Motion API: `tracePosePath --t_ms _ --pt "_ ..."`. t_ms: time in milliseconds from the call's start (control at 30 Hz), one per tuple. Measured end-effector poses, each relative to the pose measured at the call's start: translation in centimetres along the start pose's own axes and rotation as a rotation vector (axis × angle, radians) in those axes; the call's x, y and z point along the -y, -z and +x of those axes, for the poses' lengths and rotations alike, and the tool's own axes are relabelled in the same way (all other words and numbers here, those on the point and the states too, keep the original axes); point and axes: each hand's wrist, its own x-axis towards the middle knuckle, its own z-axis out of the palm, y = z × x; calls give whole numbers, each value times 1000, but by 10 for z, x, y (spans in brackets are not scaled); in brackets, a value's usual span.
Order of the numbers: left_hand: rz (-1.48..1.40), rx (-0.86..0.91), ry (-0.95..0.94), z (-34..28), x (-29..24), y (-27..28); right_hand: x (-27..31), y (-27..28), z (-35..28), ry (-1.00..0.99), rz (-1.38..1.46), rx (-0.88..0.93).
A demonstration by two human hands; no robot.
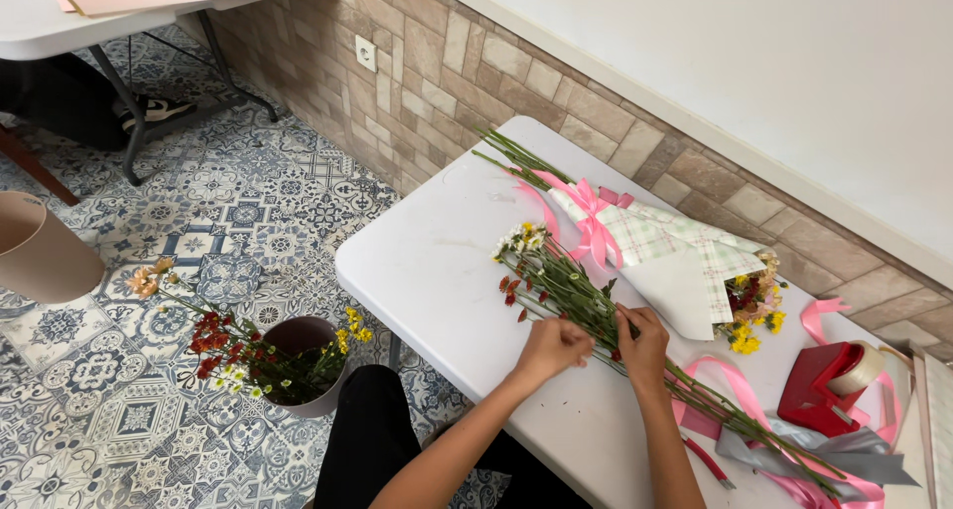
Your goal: The person arranges flowers by hand, gathering stems together, cutting them with shears, and binding them with ribbon on a table.
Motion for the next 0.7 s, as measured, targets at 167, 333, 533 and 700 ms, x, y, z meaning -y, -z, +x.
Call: tracePosePath --t_ms 167,333,533,700 --pt "-13 140 108 -12 17 -15 3 -5 -2 24 -61 29" --pt "41 119 149 5 52 -34 18 19 -8 72 -85 30" --pt "7 41 164 13 49 -40 32 53 -21 -35 -98 387" --pt "-82 -98 148 17 47 -43 22 55 -29 0 -192 543"
